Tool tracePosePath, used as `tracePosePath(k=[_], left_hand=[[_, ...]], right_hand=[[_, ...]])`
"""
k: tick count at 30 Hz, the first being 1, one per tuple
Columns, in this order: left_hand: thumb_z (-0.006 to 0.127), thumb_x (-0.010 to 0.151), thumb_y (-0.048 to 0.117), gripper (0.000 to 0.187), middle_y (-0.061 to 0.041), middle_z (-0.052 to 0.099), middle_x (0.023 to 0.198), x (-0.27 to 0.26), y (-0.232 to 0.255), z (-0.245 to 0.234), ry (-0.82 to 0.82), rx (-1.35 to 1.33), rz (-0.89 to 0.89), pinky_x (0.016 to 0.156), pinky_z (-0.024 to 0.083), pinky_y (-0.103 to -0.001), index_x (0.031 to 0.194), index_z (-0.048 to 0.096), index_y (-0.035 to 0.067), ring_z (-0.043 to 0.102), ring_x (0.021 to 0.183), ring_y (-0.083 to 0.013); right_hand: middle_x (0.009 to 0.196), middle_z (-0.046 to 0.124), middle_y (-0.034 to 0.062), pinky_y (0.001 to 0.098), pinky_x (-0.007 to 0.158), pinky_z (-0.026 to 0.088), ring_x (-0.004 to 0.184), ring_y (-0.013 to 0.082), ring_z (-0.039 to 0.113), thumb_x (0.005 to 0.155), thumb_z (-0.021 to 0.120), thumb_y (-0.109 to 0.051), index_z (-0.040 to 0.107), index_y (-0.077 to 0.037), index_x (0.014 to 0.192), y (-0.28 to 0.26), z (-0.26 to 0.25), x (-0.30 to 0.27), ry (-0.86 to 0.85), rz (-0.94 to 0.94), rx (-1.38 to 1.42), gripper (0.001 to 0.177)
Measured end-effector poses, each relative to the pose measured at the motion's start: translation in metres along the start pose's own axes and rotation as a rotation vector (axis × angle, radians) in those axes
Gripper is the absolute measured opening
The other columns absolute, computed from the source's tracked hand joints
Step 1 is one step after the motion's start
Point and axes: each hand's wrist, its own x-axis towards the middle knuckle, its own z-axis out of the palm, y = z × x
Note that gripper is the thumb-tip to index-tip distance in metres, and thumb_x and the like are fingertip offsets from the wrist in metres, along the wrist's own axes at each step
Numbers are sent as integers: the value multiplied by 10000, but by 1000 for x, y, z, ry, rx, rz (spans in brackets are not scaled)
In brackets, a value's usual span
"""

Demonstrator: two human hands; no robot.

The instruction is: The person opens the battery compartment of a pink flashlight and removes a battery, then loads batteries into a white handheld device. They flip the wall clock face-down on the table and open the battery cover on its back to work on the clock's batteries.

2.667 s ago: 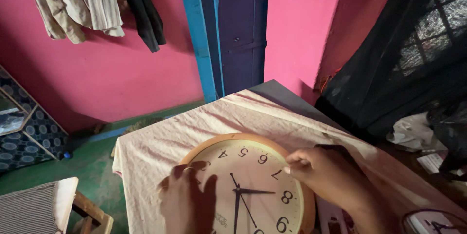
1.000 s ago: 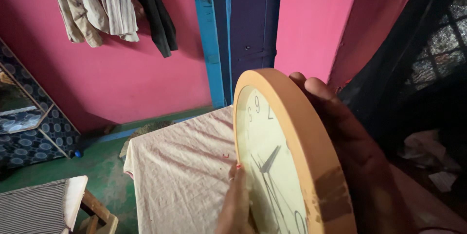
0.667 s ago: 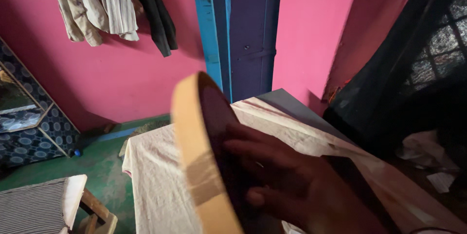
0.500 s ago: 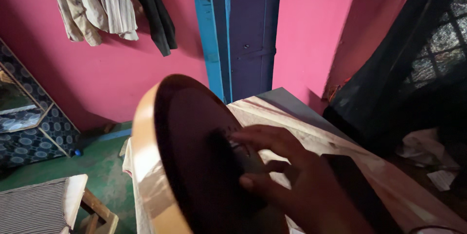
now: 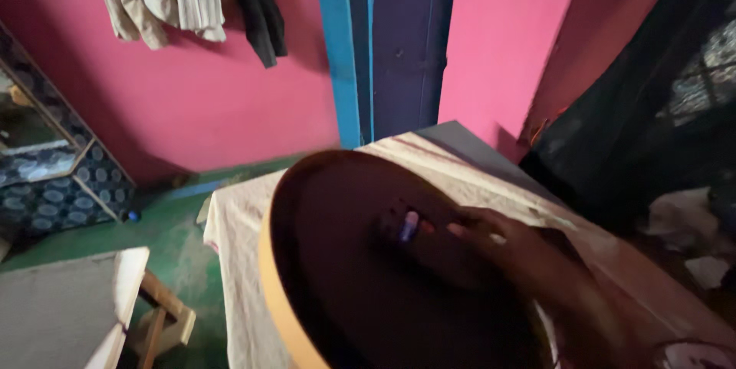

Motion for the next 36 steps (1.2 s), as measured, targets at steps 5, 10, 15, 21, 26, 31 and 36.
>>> tracePosePath(k=[5,10,15,21,26,31,36], left_hand=[[467,948,455,572,-135,748,1211,4,6,-30,-3,-47,-56,948,544,-396,1284,675,41,686,1036,-255],[508,980,419,523,-166,735,1125,36,7,-78,-159,100,-146,866,542,-409,1251,658,-2,694,965,-287],[522,998,143,419,-201,716,1204,56,-16,-139,-233,1030,833,930,497,-364,1342,631,-71,673,1092,-289],[554,938,68,408,-156,792,1058,89,-25,-150,136,820,228,852,529,-344,1307,699,-27,704,952,-234],[580,953,261,361,-180,794,1040,66,-13,-138,434,1572,373,943,570,-354,1215,819,191,764,1030,-287],[670,859,384,360,-124,787,876,55,3,-126,501,1490,260,849,542,-406,1141,808,209,741,902,-301],[585,966,545,668,-158,597,625,67,3,-139,325,1172,184,623,474,-440,849,733,-96,534,600,-225]], right_hand=[[1075,798,92,310,891,543,972,170,733,872,709,-402,758,-18,1221,24,-21,1,18,39,-41,521],[992,812,151,311,798,553,867,196,726,895,706,-342,713,48,1175,42,-14,7,-13,207,199,480],[989,817,94,291,810,550,882,126,711,877,712,-296,751,44,1155,59,-2,20,-43,69,39,441],[1022,832,152,322,853,557,924,180,731,896,709,-371,767,40,1162,66,8,25,-39,124,-28,493],[1331,691,182,319,1073,458,1260,210,646,879,727,-386,636,57,1306,61,15,26,47,-24,-176,623],[1412,632,162,316,1113,387,1345,205,575,875,719,-351,589,38,1361,45,18,18,64,-105,-72,636],[1309,771,129,283,1044,453,1229,181,672,857,720,-296,734,-19,1277,13,9,5,57,-177,122,503]])
